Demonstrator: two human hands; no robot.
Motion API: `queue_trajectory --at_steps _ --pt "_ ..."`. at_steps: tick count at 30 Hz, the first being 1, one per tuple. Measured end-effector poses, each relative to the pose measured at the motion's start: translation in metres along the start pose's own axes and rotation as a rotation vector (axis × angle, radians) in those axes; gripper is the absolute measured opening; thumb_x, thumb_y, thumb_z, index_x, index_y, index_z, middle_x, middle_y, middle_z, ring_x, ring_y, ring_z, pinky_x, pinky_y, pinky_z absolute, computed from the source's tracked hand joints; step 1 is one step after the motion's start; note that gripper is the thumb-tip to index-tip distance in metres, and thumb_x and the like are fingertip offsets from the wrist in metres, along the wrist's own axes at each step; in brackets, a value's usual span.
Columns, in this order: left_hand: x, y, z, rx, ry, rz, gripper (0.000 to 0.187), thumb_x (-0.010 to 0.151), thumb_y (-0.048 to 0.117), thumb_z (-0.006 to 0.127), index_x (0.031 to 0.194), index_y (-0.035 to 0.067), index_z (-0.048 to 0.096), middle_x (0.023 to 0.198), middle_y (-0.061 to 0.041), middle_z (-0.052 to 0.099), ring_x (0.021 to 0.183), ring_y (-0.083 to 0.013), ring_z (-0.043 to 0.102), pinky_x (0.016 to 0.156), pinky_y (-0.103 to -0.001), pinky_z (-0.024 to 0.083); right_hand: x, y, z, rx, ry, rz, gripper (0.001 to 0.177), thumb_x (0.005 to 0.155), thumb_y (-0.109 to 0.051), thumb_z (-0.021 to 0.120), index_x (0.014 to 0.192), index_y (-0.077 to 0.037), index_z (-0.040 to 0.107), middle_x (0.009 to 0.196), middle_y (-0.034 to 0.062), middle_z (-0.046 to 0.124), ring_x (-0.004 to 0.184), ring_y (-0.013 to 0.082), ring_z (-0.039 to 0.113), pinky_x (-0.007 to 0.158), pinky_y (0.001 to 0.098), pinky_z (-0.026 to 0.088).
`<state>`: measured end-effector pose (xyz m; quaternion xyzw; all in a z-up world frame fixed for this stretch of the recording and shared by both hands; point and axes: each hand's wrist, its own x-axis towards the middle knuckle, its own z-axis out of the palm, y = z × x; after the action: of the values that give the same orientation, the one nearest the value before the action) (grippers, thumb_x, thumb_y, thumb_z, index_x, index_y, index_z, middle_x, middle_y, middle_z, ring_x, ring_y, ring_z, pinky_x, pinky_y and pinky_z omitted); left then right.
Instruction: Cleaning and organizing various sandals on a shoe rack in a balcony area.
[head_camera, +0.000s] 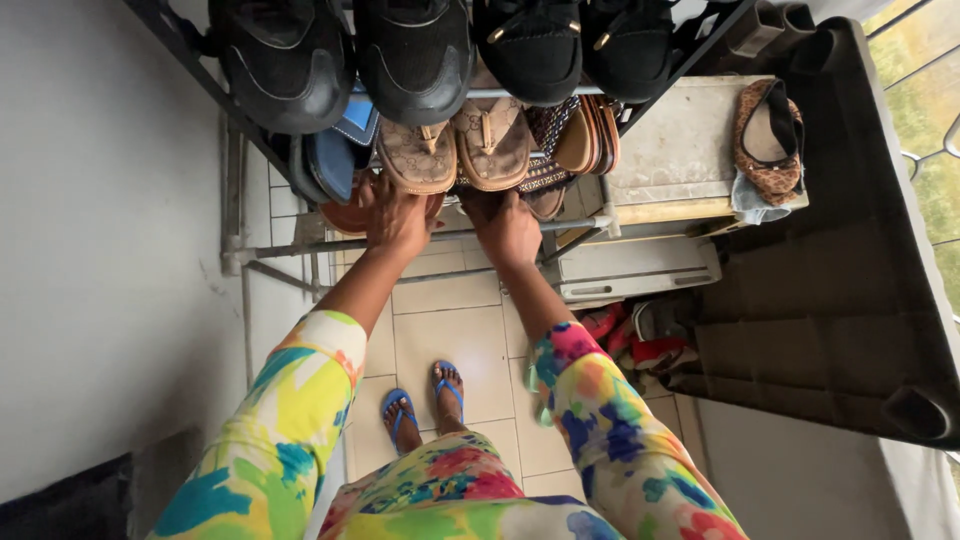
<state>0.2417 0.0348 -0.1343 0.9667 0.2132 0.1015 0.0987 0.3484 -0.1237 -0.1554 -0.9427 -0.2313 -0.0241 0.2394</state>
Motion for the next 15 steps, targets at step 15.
queue_trajectory --at_steps 15 --pt "-0.105 -0.06 -0.007 -0.298 0.42 -0.399 0.055 0.083 0.013 0.079 0.133 0.013 0.057 0.136 -0.014 0.06 0.131 -0.0373 0.051 0.1 -0.058 0.037 -0.096 -0.022 0.002 0.739 -0.272 0.161 0.026 0.097 -0.011 0.074 0.121 -0.003 0.068 0.091 0.0187 0.078 0.068 0.0173 0.075 0.057 0.0299 0.055"
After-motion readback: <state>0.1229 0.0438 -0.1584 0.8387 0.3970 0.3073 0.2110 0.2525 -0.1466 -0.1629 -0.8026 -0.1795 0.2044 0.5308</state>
